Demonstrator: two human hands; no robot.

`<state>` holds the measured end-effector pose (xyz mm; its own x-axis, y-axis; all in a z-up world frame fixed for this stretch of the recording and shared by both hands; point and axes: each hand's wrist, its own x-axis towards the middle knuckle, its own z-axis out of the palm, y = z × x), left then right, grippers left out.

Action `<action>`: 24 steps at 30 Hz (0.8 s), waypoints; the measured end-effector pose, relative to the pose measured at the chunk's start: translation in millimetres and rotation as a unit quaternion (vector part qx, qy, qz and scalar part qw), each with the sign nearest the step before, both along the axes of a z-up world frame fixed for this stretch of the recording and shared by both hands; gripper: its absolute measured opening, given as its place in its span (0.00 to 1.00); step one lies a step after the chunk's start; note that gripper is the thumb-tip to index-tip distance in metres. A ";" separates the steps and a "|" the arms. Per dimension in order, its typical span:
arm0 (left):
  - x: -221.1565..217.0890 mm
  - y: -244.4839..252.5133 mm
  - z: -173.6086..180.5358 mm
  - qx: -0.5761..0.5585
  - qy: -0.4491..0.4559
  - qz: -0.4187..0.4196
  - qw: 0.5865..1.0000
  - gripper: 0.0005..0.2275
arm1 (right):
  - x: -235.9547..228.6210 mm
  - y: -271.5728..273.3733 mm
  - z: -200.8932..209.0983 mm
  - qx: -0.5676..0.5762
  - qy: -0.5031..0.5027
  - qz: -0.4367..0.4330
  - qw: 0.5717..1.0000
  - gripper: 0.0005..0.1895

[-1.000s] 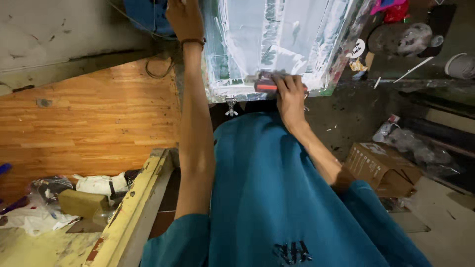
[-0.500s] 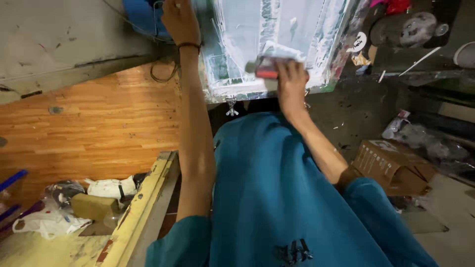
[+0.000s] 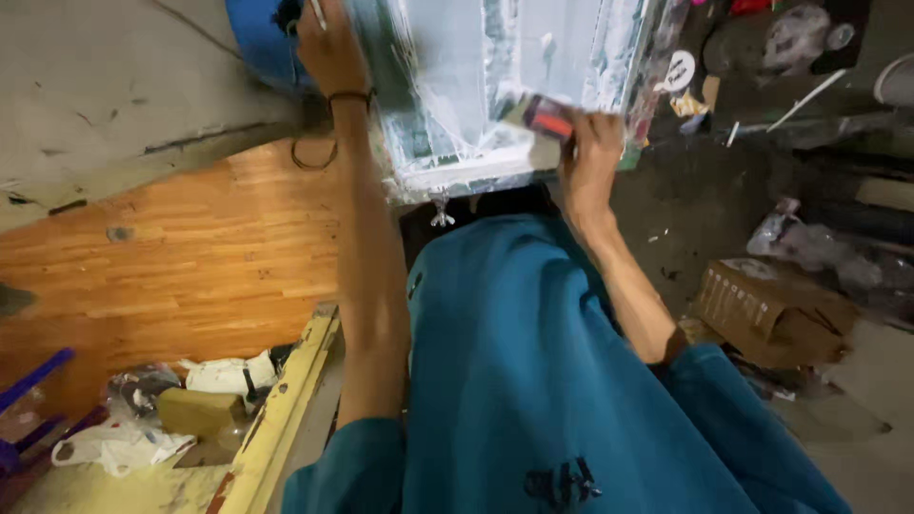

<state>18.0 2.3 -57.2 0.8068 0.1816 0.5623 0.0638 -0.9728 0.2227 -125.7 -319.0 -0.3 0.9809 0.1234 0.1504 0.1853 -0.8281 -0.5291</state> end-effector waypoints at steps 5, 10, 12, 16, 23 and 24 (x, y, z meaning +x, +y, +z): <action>-0.2 -3.1 12.3 -0.400 0.045 0.032 0.915 0.18 | -21.9 3.3 -36.5 -0.021 0.012 0.029 0.999 0.29; -0.9 -4.2 11.6 -0.411 0.048 0.031 0.910 0.17 | -34.7 -0.4 -14.0 0.049 0.051 0.068 0.995 0.27; 0.8 -2.9 10.7 -0.131 0.041 -0.028 0.990 0.05 | -33.5 -9.4 -9.3 -0.016 0.022 -0.002 1.000 0.29; -5.3 -10.9 21.5 -0.467 0.050 0.027 0.882 0.20 | -34.4 -16.0 -29.1 -0.034 0.037 -0.005 0.999 0.30; -7.4 -6.0 20.2 -0.252 0.116 0.057 0.959 0.18 | 30.8 -13.2 18.9 0.033 0.000 0.018 0.999 0.29; -8.2 -8.7 27.6 -0.501 0.172 0.086 0.844 0.31 | 45.9 -10.7 31.6 0.035 -0.026 0.028 0.999 0.25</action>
